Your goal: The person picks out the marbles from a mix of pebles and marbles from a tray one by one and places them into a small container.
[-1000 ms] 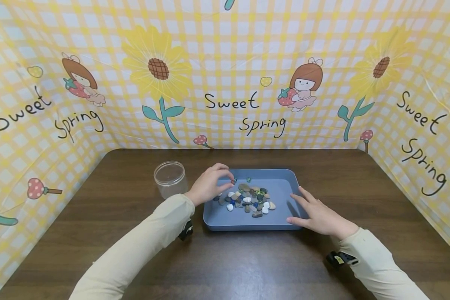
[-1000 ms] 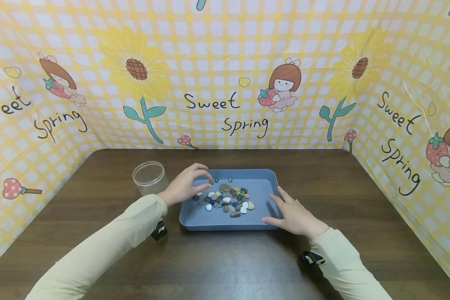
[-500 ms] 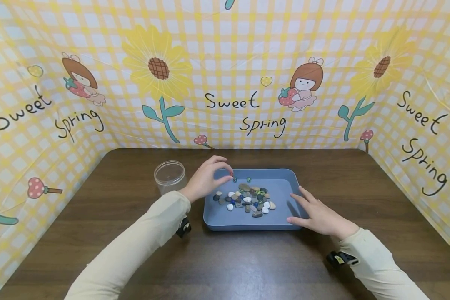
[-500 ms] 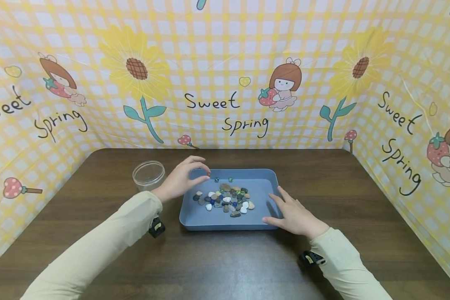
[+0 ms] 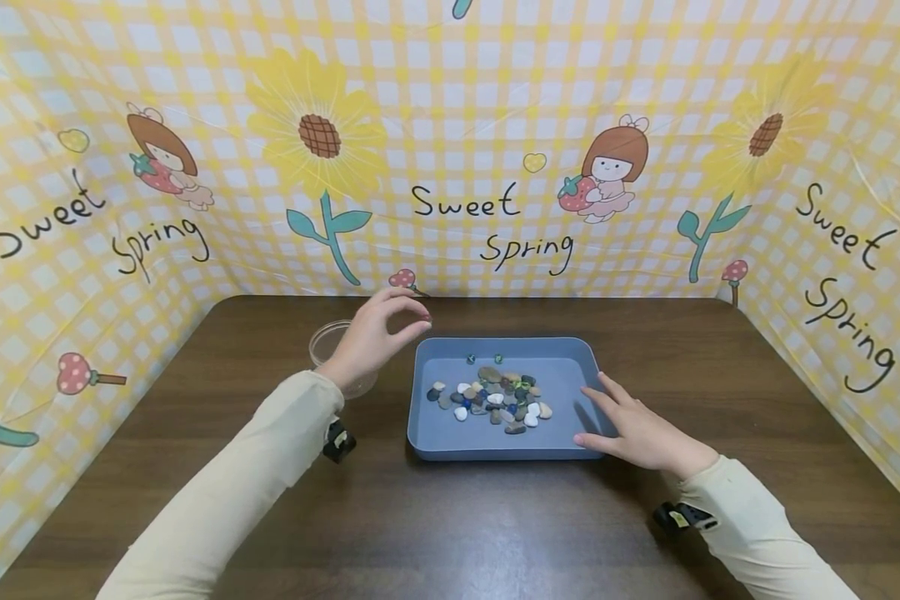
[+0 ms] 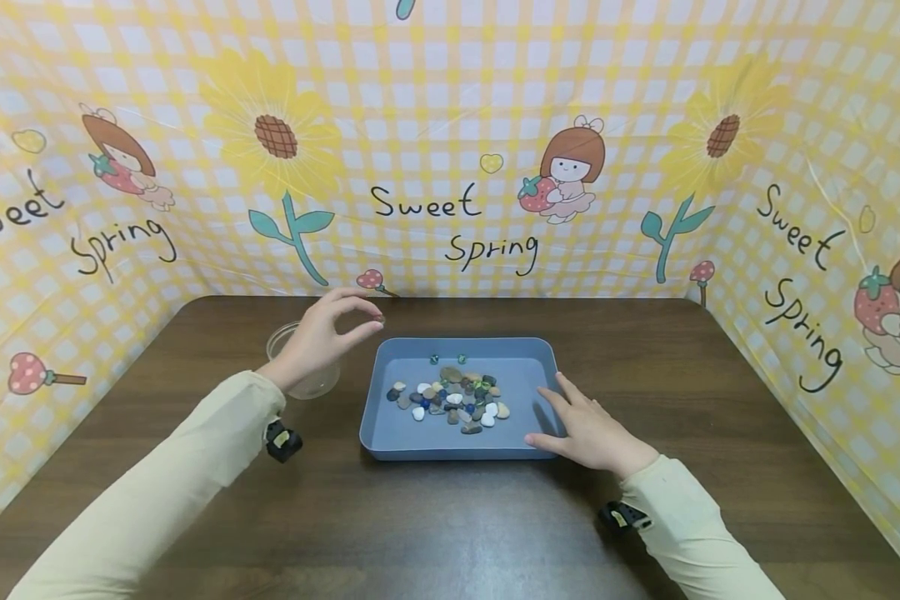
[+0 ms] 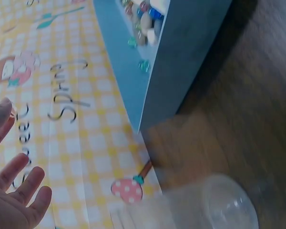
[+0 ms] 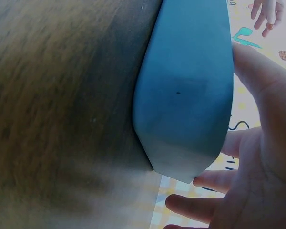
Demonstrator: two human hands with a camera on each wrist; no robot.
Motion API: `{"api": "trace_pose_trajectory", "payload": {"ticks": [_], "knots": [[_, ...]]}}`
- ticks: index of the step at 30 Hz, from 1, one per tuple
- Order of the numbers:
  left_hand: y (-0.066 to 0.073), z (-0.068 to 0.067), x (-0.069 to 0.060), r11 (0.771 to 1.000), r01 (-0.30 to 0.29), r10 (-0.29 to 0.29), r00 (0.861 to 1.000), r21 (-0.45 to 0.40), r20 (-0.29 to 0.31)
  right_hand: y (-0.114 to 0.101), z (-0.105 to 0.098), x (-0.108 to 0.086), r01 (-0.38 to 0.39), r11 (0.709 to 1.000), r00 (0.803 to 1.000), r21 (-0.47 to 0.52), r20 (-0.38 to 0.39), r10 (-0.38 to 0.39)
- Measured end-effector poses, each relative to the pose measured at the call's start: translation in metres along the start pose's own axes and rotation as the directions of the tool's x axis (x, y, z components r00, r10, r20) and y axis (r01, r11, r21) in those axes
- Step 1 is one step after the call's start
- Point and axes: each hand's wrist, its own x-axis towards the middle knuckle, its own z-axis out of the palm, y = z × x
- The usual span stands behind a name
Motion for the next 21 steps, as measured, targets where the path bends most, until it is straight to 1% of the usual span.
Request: {"api": "trace_pose_trajectory", "payload": {"ticks": [3, 10, 16, 21], "knots": [[-0.008, -0.011, -0.002, 1.000, -0.005, 0.006, 0.999, 0.005, -0.033, 0.001, 0.000, 0.000, 0.001, 1.000, 1.000, 0.000, 0.001, -0.001], [-0.025, -0.031, -0.008, 0.997, 0.054, -0.049, 0.996, 0.058, -0.077, 0.001, 0.000, 0.001, 0.001, 1.000, 1.000, 0.000, 0.014, -0.001], [-0.042, -0.039, -0.014, 0.994, 0.093, -0.086, 0.990, 0.065, -0.116, 0.001, 0.000, 0.001, 0.007, 1.000, 1.000, 0.005, 0.012, -0.007], [-0.054, -0.043, -0.020, 0.986, 0.135, -0.122, 0.985, 0.096, -0.125, 0.001, 0.000, 0.001, 0.011, 1.000, 1.000, 0.005, 0.007, -0.012]]}}
